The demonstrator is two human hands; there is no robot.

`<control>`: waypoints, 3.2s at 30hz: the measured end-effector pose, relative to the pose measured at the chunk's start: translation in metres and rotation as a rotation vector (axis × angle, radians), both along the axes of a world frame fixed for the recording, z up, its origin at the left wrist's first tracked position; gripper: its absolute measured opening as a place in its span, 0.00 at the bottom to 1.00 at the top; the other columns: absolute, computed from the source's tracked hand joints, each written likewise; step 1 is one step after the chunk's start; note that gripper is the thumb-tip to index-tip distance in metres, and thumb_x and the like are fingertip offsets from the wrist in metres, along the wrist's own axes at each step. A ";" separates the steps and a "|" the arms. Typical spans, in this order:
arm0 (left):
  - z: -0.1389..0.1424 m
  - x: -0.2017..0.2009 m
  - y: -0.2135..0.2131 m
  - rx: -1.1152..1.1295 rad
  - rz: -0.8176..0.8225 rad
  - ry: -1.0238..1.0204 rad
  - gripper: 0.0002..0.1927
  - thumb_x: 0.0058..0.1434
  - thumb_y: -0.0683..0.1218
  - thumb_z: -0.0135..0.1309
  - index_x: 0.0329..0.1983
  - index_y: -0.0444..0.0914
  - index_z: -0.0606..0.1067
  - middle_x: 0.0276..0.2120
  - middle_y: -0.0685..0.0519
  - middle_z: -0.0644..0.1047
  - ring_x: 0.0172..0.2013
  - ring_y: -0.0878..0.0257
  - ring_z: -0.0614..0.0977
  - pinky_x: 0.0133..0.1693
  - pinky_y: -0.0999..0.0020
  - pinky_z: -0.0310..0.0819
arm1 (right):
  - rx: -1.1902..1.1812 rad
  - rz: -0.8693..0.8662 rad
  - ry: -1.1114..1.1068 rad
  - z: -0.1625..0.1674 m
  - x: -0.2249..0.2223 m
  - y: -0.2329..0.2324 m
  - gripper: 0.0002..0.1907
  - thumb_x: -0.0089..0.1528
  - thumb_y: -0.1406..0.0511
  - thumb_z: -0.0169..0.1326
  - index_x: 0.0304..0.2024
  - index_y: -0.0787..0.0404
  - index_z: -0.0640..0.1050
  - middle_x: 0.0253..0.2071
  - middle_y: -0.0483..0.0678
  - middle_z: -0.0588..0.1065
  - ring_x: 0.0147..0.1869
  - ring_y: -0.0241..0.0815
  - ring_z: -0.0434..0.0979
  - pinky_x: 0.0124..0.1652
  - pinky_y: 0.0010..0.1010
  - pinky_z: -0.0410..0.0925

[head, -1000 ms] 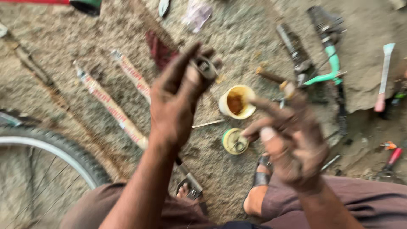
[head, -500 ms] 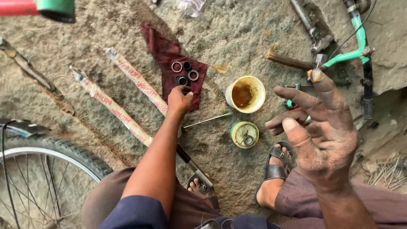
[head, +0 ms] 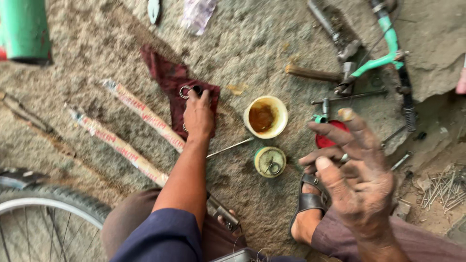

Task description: The person sits on the ground and services a bicycle headset: they pick bearing rings from a tray, press a race onto the fork steerer by hand, scoop grease from a tin and pack it into bearing rings, then fit the fork into the frame's head tube. They handle a rag, pliers and small parts laid out on the stone floor.

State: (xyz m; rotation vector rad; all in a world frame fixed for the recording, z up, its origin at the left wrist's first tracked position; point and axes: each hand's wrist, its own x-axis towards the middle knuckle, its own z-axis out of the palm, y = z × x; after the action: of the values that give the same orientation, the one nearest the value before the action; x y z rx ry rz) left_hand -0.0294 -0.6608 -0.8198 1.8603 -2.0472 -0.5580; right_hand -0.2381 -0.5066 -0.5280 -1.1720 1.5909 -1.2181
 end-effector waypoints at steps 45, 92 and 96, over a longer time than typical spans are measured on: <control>0.285 0.003 0.092 0.450 -0.013 1.894 0.30 0.68 0.49 0.58 0.69 0.29 0.68 0.60 0.40 0.77 0.58 0.53 0.81 0.60 0.58 0.79 | -0.338 0.303 0.435 -0.001 0.044 -0.004 0.27 0.66 0.69 0.57 0.69 0.58 0.71 0.58 0.55 0.77 0.46 0.37 0.84 0.42 0.27 0.80; 0.281 0.011 0.098 0.270 -0.149 1.684 0.24 0.73 0.47 0.55 0.70 0.33 0.71 0.65 0.42 0.77 0.61 0.57 0.80 0.65 0.61 0.77 | -0.439 0.378 0.188 0.013 0.039 -0.003 0.34 0.73 0.72 0.46 0.80 0.54 0.53 0.70 0.61 0.68 0.49 0.40 0.86 0.46 0.27 0.81; 0.280 0.009 0.100 0.278 -0.110 1.766 0.24 0.73 0.47 0.56 0.69 0.32 0.71 0.63 0.42 0.77 0.61 0.56 0.81 0.64 0.60 0.79 | -0.333 0.415 0.013 0.022 0.035 0.002 0.34 0.72 0.72 0.48 0.79 0.57 0.53 0.66 0.60 0.74 0.43 0.37 0.84 0.45 0.27 0.81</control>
State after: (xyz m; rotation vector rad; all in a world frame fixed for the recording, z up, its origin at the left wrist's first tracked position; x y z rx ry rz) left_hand -0.0209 -0.5612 -0.5395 0.5684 -0.7832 -1.6890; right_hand -0.2029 -0.5047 -0.5063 -1.6280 1.0982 -1.2201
